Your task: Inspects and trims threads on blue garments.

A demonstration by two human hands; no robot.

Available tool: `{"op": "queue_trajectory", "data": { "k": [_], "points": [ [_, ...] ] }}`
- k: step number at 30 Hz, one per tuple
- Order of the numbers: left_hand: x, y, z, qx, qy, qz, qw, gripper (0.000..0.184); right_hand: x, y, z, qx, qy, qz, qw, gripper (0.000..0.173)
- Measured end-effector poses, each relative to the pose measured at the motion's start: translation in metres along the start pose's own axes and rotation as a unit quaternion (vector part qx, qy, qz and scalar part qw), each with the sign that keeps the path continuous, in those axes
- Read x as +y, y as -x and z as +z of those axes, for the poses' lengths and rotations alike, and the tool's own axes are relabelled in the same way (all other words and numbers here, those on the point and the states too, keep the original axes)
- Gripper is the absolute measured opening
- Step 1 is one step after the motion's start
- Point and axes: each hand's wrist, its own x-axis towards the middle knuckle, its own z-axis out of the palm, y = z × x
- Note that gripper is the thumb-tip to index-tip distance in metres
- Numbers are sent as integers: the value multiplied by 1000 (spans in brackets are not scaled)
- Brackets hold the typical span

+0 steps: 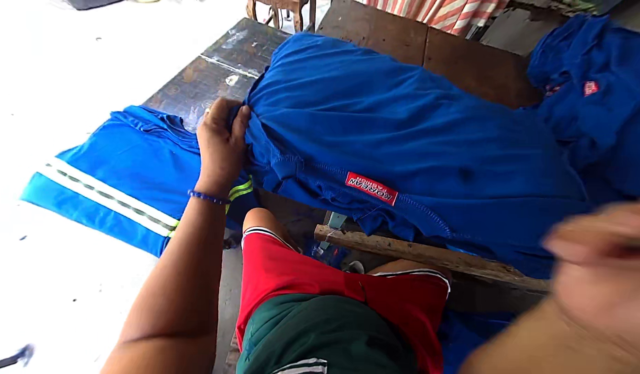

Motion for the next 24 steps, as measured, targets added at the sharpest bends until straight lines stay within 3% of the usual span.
{"op": "queue_trajectory", "data": {
  "k": [3, 6, 8, 10, 12, 14, 18, 24],
  "points": [
    [3, 19, -11, -15, 21, -34, 999, 34, 70, -10, 23, 12, 112, -38, 993, 33],
    [20, 29, -30, -18, -95, -50, 994, 39, 92, -9, 18, 27, 142, -31, 989, 34],
    [52, 38, -38, 38, -124, 12, 992, 42, 92, -12, 13, 25, 130, -39, 990, 33],
    [98, 53, -33, 85, -79, 135, 984, 34, 94, -14, 11, 24, 132, -51, 990, 32],
    [138, 70, -16, 43, 30, 241, 969, 21, 95, -17, 11, 19, 136, -57, 989, 33],
    [160, 81, 14, -18, 92, 279, 956, 13, 95, -17, 11, 23, 132, -49, 990, 34],
    [155, 90, 65, -89, 9, 243, 966, 18, 82, -9, 13, 25, 74, -4, 997, 37],
    [138, 100, 75, -68, 23, 243, 967, 11, 57, 26, 19, -32, 75, -14, 997, 41]
  ]
}}
